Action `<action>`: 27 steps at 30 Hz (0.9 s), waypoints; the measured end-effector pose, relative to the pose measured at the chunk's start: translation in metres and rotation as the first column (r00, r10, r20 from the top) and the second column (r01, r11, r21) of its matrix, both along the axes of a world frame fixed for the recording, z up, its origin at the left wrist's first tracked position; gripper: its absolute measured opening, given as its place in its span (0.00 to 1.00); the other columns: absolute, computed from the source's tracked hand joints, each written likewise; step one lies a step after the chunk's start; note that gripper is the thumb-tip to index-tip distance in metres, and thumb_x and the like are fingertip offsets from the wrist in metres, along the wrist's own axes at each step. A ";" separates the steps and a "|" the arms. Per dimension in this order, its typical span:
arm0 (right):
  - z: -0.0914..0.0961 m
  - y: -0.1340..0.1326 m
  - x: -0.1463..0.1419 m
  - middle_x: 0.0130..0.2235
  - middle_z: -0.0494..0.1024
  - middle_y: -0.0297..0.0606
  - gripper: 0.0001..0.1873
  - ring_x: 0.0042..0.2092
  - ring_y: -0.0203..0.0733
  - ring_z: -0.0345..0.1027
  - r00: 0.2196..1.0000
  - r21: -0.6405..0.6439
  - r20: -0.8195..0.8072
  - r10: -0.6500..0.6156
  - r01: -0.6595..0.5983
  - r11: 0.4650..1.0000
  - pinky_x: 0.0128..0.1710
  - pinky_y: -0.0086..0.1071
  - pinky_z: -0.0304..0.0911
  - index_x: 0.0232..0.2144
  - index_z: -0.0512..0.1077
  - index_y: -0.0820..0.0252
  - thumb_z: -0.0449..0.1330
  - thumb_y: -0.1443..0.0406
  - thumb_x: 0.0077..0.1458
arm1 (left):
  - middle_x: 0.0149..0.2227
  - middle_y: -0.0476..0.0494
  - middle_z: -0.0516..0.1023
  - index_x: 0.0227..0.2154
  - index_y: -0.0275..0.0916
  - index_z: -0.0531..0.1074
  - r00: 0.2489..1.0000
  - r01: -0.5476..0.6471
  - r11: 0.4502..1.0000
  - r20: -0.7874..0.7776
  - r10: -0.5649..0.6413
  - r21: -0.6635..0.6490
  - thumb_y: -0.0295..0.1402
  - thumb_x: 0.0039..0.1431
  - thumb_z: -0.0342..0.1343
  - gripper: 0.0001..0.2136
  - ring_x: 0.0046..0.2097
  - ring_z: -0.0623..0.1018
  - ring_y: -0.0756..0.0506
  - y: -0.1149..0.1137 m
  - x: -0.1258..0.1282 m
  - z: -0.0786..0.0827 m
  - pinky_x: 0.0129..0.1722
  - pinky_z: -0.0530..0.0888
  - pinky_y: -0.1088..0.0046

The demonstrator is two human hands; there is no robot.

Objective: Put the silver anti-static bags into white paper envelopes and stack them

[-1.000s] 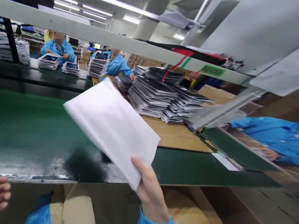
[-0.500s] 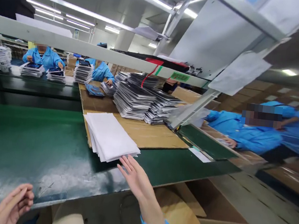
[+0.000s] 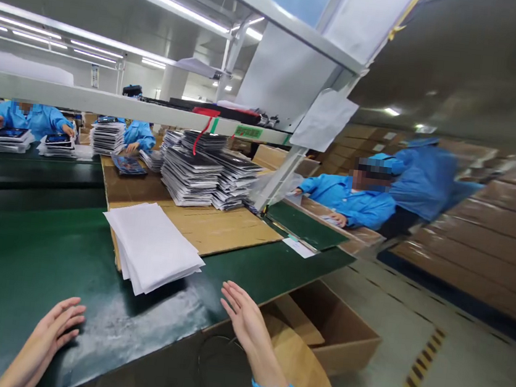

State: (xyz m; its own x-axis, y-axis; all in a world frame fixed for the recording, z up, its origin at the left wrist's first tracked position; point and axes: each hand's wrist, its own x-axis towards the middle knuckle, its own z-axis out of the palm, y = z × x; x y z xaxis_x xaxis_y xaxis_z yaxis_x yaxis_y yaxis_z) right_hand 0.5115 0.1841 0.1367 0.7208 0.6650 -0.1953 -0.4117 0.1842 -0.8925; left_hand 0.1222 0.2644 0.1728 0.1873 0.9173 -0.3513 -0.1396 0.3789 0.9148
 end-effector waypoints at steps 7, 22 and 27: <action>0.006 0.030 0.009 0.39 0.80 0.38 0.12 0.48 0.47 0.70 0.998 -0.023 0.056 0.037 -0.036 0.999 0.48 0.40 0.62 0.31 0.77 0.58 0.69 0.61 0.41 | 0.51 0.33 0.75 0.45 0.37 0.71 0.997 0.074 0.997 0.031 -0.075 0.016 0.47 0.44 0.64 0.27 0.53 0.74 0.38 0.031 0.029 0.003 0.47 0.72 0.66; 0.027 0.156 0.102 0.48 0.72 0.41 0.15 0.43 0.43 0.70 0.991 -0.054 -0.134 0.025 -0.033 0.998 0.40 0.41 0.69 0.47 0.68 0.60 0.57 0.61 0.59 | 0.34 0.43 0.79 0.37 0.36 0.74 0.953 0.236 0.970 0.184 -0.242 0.054 0.28 0.56 0.56 0.06 0.34 0.79 0.49 0.131 0.151 0.138 0.35 0.75 0.76; 0.019 0.241 0.165 0.49 0.72 0.41 0.15 0.43 0.43 0.70 0.989 -0.051 -0.147 -0.010 0.002 0.999 0.41 0.42 0.69 0.48 0.68 0.59 0.57 0.61 0.59 | 0.34 0.40 0.79 0.34 0.34 0.74 0.953 0.263 0.964 0.162 -0.257 -0.018 0.23 0.58 0.53 0.06 0.32 0.79 0.49 0.218 0.246 0.159 0.32 0.76 0.76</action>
State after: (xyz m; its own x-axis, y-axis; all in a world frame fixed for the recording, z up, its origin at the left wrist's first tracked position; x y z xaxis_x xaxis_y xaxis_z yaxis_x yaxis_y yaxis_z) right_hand 0.6769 0.4251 0.1558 0.6859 0.6472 -0.3327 -0.5381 0.1434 -0.8306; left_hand 0.3682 0.4822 0.3315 0.4734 0.8155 -0.3329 -0.1717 0.4561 0.8732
